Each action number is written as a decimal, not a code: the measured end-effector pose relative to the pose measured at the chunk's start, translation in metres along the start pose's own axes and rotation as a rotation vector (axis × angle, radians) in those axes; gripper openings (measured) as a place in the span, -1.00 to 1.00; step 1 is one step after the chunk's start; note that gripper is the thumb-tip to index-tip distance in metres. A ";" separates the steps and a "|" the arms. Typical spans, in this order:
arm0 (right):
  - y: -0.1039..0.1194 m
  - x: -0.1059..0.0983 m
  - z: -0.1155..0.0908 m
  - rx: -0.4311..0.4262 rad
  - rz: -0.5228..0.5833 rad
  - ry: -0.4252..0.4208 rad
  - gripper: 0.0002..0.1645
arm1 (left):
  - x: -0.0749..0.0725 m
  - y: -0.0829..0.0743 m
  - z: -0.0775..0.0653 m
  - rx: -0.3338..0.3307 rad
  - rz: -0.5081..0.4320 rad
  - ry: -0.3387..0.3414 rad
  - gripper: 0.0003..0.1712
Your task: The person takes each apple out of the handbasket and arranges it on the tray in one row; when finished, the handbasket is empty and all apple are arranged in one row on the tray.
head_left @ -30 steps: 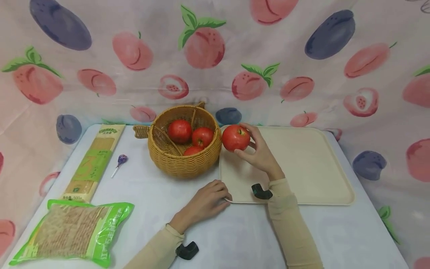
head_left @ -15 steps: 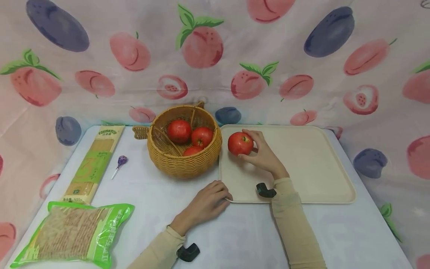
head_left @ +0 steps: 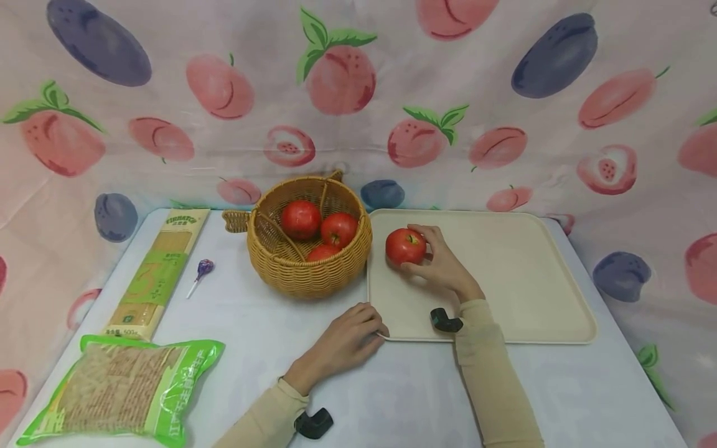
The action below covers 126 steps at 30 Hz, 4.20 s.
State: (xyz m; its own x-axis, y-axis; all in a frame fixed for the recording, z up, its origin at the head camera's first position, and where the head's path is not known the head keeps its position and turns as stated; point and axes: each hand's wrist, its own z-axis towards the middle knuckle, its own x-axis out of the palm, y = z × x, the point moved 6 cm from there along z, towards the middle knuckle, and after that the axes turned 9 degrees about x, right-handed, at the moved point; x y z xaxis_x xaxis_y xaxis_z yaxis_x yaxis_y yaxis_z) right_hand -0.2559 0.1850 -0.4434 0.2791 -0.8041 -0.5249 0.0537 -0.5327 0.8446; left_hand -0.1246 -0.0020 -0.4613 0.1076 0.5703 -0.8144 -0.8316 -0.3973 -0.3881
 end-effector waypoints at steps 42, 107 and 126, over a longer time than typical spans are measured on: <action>0.005 -0.001 -0.008 0.074 0.034 0.060 0.01 | 0.000 -0.001 0.000 0.013 0.004 -0.020 -0.91; 0.151 0.028 0.016 -0.614 -0.333 0.102 -0.74 | 0.002 0.000 0.001 0.003 -0.028 -0.021 -0.93; 0.173 0.046 0.045 -0.454 -0.637 0.312 -0.76 | 0.003 0.003 0.002 0.002 -0.043 -0.020 -0.92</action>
State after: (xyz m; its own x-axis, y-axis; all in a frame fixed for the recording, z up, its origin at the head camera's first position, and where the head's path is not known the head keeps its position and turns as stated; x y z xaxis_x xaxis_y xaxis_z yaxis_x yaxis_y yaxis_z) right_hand -0.2767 0.0439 -0.3262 0.3131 -0.2407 -0.9187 0.6526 -0.6483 0.3923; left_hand -0.1277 -0.0003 -0.4643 0.1323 0.6010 -0.7882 -0.8277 -0.3705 -0.4214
